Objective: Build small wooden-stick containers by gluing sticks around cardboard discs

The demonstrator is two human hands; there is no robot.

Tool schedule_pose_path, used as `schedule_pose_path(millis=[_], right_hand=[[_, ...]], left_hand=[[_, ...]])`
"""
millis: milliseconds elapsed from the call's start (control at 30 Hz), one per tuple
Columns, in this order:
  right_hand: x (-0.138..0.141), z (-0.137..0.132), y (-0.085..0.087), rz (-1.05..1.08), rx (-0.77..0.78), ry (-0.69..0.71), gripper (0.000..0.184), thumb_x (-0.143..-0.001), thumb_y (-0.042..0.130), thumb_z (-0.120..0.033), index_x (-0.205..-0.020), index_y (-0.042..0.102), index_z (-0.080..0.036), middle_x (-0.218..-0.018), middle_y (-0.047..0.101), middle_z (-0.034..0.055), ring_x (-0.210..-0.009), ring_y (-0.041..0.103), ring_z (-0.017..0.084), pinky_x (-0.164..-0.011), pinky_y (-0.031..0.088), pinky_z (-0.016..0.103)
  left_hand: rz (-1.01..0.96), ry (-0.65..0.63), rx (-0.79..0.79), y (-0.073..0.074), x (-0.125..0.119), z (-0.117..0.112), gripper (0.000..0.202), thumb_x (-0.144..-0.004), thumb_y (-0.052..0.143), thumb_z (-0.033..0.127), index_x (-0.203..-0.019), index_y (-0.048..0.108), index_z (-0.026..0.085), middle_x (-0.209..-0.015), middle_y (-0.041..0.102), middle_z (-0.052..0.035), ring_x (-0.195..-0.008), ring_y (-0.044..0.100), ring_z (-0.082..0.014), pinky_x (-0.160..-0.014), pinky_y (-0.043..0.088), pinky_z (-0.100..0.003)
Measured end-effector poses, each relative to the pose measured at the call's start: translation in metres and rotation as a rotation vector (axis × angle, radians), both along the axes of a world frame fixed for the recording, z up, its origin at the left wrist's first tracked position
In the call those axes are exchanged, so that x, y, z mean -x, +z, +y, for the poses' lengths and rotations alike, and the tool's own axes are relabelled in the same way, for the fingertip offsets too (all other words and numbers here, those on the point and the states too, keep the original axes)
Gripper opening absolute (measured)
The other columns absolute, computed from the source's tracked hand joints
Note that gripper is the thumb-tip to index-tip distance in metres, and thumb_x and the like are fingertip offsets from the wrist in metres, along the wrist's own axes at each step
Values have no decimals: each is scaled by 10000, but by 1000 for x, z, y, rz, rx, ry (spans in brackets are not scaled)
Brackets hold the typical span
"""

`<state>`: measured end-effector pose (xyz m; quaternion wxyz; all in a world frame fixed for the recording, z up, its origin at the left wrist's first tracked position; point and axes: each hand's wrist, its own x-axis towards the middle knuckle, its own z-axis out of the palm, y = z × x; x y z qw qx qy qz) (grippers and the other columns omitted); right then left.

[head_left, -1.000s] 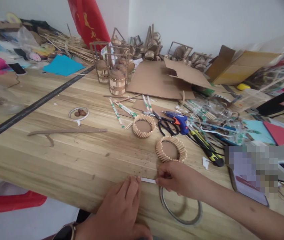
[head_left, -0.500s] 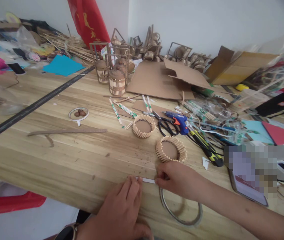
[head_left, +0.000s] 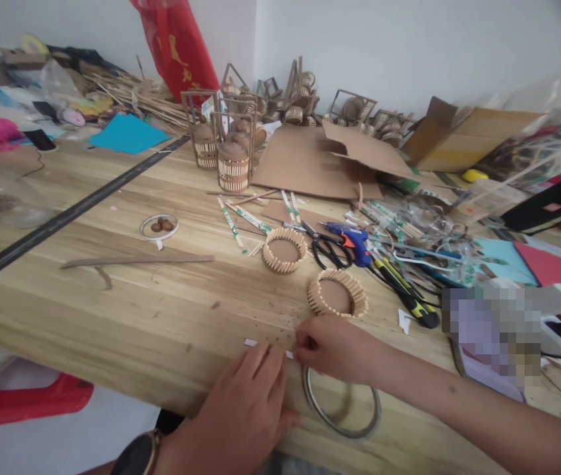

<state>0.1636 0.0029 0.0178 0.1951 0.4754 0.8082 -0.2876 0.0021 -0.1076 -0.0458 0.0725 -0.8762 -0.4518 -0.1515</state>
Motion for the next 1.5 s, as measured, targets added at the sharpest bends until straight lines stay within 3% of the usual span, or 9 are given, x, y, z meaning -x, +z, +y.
schedule_pose_path(millis=[100, 300, 467, 567, 700, 900, 1100, 1300, 1500], right_hand=[[2, 1, -1, 37, 18, -13, 190, -782, 577, -210, -677, 731, -172, -663, 707, 32, -606, 558, 145, -506, 276, 239], [-16, 4, -5, 106, 152, -84, 379, -868, 459, -261, -563, 669, -177, -524, 630, -1, -497, 518, 112, -474, 327, 209], [-32, 3, -4, 198, 267, -191, 292, -828, 506, -245, -566, 612, -169, -503, 579, -19, -468, 424, 97, -464, 298, 208], [-42, 2, -3, 291, 326, -215, 221, -823, 516, -236, -622, 585, -174, -551, 600, -25, -516, 454, 97, -510, 337, 193], [-55, 1, -5, 344, 390, -265, 207, -824, 541, -284, -645, 545, -181, -580, 577, -37, -487, 424, 86, -467, 323, 191], [-59, 4, -6, 281, 500, -319, 161, -874, 514, -274, -736, 505, -192, -658, 632, -29, -409, 422, 61, -406, 333, 180], [-55, 8, 0, 227, 520, -276, 158, -916, 479, -231, -763, 483, -191, -710, 641, -16, -428, 434, 55, -431, 357, 181], [-48, 9, 12, 187, 496, -288, 199, -924, 482, -225, -737, 525, -171, -687, 597, -21, -472, 428, 53, -435, 325, 164], [-38, 7, 30, 239, 523, -324, 177, -913, 508, -254, -770, 573, -170, -685, 585, -36, -475, 397, 51, -430, 303, 159]], left_hand=[[-20, -25, -10, -5, -5, 1, 446, -989, 477, 433, -1160, 659, 64, -1144, 700, -126, -1063, 610, -253, -934, 418, -340], [10, -18, 5, -7, -8, 2, 377, -1002, 478, 351, -1159, 649, 55, -1104, 716, -126, -1026, 629, -231, -903, 449, -318], [42, -11, 37, -11, -8, 0, 373, -1012, 455, 334, -1202, 616, 57, -1144, 703, -138, -1060, 627, -240, -901, 460, -326], [50, -10, 72, -14, -7, -1, 385, -1015, 445, 326, -1256, 566, 51, -1177, 682, -155, -1090, 614, -249, -914, 460, -341], [76, -68, 149, -16, -6, -1, 367, -989, 500, 294, -1311, 508, 118, -1231, 629, -167, -1108, 594, -270, -905, 468, -372], [128, -91, 147, -9, -8, 3, 456, -999, 472, 409, -1396, 445, 186, -1165, 628, -149, -1044, 588, -268, -822, 490, -369], [77, -61, 143, -1, -18, 8, 611, -854, 657, 552, -1344, 533, 211, -1002, 673, -83, -875, 594, -221, -715, 487, -310], [65, -27, 201, 1, -23, 9, 720, -752, 703, 632, -1277, 611, 149, -990, 684, -99, -891, 599, -232, -764, 500, -323], [89, 6, 360, 5, -24, 12, 800, -722, 702, 645, -1346, 568, 162, -965, 679, -103, -904, 613, -245, -802, 521, -347]])
